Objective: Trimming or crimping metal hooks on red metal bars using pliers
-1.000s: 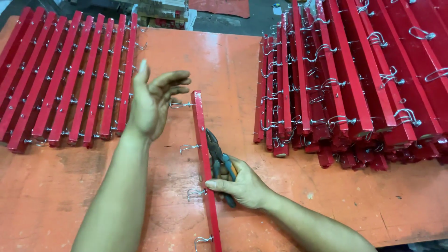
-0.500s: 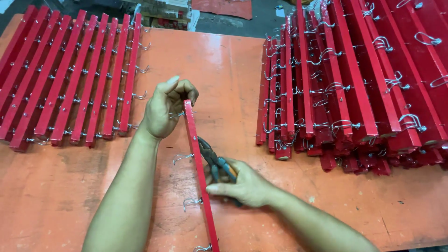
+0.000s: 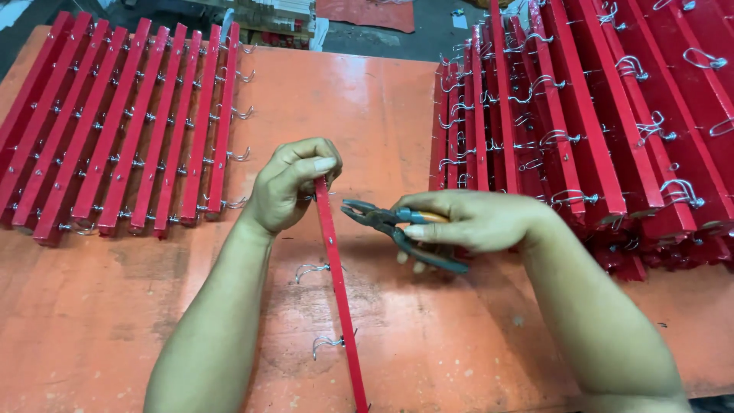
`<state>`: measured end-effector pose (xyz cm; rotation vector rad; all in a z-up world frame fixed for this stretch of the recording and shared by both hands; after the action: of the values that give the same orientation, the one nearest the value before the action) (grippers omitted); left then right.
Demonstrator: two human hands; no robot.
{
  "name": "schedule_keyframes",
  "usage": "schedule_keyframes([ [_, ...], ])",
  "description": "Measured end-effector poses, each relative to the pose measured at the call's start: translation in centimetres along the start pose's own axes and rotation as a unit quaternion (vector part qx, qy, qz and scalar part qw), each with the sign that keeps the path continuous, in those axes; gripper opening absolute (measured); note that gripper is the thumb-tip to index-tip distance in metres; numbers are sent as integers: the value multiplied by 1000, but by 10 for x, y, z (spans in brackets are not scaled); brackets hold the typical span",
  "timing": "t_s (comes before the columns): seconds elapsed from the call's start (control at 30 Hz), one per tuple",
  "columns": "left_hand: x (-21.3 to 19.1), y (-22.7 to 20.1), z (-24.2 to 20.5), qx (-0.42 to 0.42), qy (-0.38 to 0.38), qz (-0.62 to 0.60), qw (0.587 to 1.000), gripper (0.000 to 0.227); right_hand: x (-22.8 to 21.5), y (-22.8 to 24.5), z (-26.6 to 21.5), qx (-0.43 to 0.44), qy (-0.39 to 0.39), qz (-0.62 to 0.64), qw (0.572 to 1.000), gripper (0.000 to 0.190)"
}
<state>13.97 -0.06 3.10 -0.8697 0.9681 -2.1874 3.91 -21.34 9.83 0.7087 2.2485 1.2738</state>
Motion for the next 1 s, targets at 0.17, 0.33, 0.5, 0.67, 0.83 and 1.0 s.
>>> schedule_keyframes([
  [0.17,1,3,-4,6,-4,-16,1000,21,-9,8,7,31,31,-55,998,50],
  [0.33,4,3,-5,11,-1,-24,1000,21,-16,3,14,48,45,-23,998,48],
  [0.5,9,2,-4,9,-6,-23,1000,19,-19,-1,20,59,40,26,997,49],
  [0.67,9,5,-4,7,-3,-24,1000,20,-19,8,15,81,30,18,996,52],
  [0.83,10,5,-3,11,0,-34,999,18,-25,7,20,77,64,22,995,54],
  [1.0,5,6,-2,21,0,-37,999,20,-20,17,21,85,83,-6,993,50],
])
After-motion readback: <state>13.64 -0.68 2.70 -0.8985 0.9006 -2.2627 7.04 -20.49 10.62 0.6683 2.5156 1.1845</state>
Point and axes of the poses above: each hand's wrist, its own z-axis towards the middle knuckle, its own x-axis out of the palm, y = z × x, the point moved 3 cm from there along z, towards the middle knuckle, and after that the axes turned 6 degrees about x, right-handed, at the moved point
